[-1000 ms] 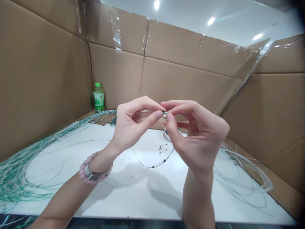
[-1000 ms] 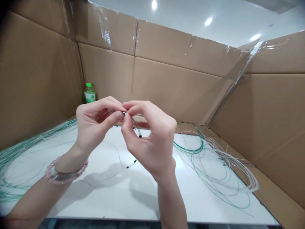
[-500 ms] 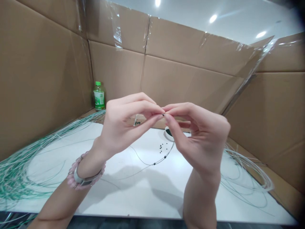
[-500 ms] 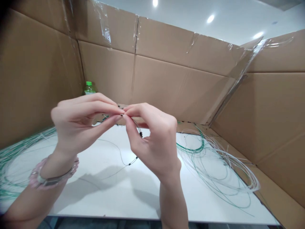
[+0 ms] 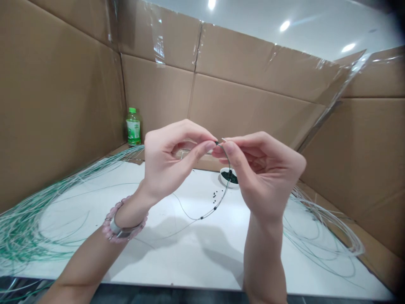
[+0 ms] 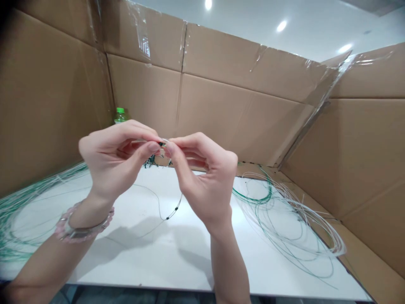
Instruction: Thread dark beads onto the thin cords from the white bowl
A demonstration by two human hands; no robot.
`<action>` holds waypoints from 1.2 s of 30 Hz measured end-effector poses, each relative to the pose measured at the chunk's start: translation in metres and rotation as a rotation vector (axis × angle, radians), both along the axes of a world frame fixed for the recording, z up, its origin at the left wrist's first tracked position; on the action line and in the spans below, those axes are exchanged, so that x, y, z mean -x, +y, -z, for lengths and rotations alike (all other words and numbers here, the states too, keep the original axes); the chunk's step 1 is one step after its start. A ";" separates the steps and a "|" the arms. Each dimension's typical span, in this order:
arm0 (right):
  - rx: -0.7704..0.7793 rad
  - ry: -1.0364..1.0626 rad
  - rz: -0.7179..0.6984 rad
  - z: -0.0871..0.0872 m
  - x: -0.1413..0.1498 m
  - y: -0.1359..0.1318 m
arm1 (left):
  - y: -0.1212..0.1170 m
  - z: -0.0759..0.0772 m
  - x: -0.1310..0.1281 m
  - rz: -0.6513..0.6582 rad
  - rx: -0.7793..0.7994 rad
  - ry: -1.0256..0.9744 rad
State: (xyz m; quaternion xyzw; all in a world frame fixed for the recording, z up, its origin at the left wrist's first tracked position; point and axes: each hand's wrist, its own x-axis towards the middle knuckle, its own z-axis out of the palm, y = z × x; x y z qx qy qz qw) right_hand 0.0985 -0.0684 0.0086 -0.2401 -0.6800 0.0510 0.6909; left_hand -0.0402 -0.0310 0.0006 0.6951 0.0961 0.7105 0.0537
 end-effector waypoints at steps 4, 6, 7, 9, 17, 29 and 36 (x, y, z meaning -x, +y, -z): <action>-0.060 -0.072 0.125 -0.002 0.001 -0.005 | 0.000 0.000 0.001 -0.036 -0.001 -0.001; -0.077 -0.114 0.183 -0.002 0.001 -0.007 | -0.001 0.000 0.001 -0.052 -0.019 0.003; -0.080 -0.126 0.204 -0.002 0.001 -0.008 | -0.001 0.000 0.002 -0.057 -0.031 0.008; -0.092 -0.136 0.225 -0.002 0.001 -0.008 | -0.002 0.000 0.002 -0.070 -0.058 0.022; -0.095 -0.174 0.222 -0.001 0.000 -0.007 | -0.002 0.000 0.003 -0.113 -0.099 0.057; -0.088 -0.248 0.275 -0.002 -0.011 -0.005 | 0.003 -0.002 0.006 -0.259 -0.246 0.155; 0.089 -0.187 0.121 -0.006 -0.005 -0.006 | 0.003 0.000 0.001 -0.295 -0.230 0.141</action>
